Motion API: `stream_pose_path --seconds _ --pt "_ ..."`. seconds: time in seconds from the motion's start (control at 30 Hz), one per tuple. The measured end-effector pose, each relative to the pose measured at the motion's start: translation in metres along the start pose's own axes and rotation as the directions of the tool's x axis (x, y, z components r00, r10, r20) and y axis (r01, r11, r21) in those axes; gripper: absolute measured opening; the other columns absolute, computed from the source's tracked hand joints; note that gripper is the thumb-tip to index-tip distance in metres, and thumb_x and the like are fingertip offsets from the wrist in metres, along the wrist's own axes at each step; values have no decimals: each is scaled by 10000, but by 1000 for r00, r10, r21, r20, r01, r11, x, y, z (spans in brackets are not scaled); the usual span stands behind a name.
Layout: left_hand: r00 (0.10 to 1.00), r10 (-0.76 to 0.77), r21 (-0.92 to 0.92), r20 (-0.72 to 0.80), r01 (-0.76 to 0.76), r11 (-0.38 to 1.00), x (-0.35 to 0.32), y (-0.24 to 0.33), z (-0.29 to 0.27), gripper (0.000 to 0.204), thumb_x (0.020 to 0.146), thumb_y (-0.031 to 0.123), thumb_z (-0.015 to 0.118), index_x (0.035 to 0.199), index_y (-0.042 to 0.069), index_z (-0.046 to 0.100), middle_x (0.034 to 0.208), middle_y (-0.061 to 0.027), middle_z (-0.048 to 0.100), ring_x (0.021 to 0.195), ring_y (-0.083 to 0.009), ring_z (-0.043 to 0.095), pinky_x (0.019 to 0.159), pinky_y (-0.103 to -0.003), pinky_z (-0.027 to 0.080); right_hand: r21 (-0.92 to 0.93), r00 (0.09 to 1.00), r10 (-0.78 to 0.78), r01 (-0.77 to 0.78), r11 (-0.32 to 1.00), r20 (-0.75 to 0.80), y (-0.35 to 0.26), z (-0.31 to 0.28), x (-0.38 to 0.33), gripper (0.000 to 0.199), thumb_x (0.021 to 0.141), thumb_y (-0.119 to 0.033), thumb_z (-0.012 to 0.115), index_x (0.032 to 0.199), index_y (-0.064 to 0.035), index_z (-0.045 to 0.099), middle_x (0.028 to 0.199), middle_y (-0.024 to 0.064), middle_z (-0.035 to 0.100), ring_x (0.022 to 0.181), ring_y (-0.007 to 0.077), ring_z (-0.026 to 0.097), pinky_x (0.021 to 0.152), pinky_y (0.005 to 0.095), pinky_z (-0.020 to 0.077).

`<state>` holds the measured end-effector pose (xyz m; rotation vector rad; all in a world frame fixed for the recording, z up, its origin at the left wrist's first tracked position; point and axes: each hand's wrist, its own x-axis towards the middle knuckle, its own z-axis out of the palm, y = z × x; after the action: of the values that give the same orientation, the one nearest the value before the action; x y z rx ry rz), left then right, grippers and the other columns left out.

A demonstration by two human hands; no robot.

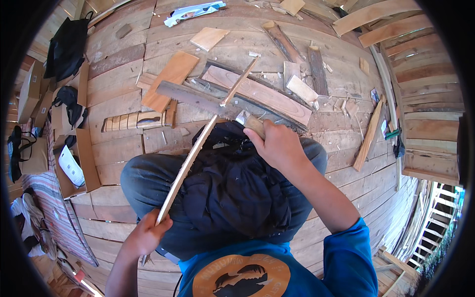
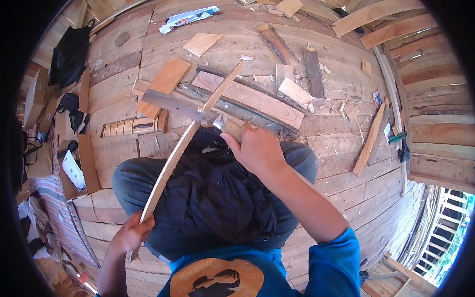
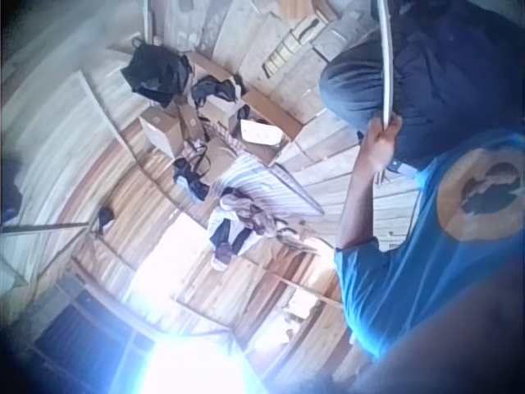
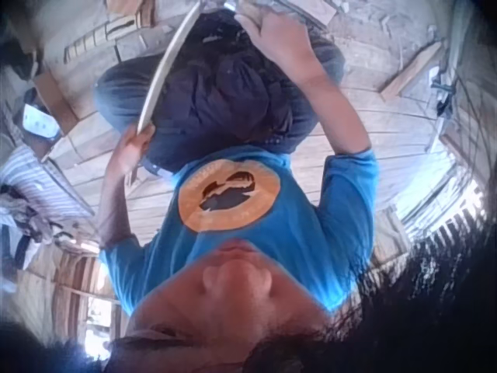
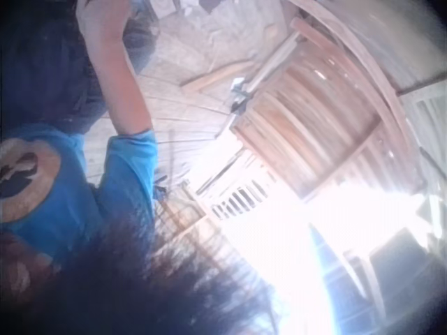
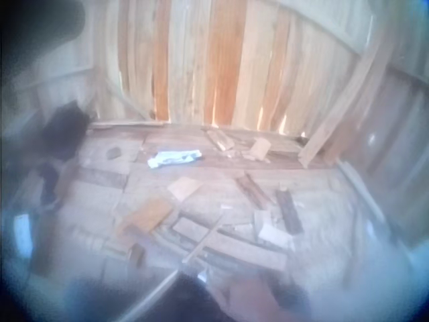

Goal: The person saws a wooden board and a wooden stick by hand while sitting on the floor, using a saw to cut through the wood.

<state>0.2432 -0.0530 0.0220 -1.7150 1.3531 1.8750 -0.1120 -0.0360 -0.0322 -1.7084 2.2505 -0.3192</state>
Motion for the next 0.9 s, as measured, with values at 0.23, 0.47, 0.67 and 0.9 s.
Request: stream_pose_path --seconds 0.23,0.47,0.67,0.9 --pt "999 2 -35 39 -1 999 0 7 1 217 935 237 578 905 25 539 624 -4 467 565 -109 452 517 -283 358 614 659 -21 -687 389 752 14 14 5 661 973 -610 426 705 -20 554 578 126 531 458 225 528 473 364 444" --pt "999 14 -52 41 -12 999 1 2 1 200 940 231 569 907 38 527 632 12 453 556 -97 431 507 -270 345 366 939 -163 44 930 302 -57 8 -31 601 928 -565 523 792 14 606 653 219 635 657 409 667 626 496 551" --pt "993 117 77 -5 -117 990 1 9 4 211 940 241 575 885 43 531 621 8 453 546 -98 426 499 -276 336 -133 999 -45 47 990 23 34 -15 24 568 889 -559 576 787 -5 645 633 187 640 604 357 664 532 456 539" --pt "999 -16 -70 43 19 997 -2 5 1 225 928 246 600 888 34 538 609 9 453 538 -101 422 493 -279 325 167 995 29 -44 985 94 16 10 11 656 932 -586 504 780 38 641 660 236 635 593 386 648 572 462 528"
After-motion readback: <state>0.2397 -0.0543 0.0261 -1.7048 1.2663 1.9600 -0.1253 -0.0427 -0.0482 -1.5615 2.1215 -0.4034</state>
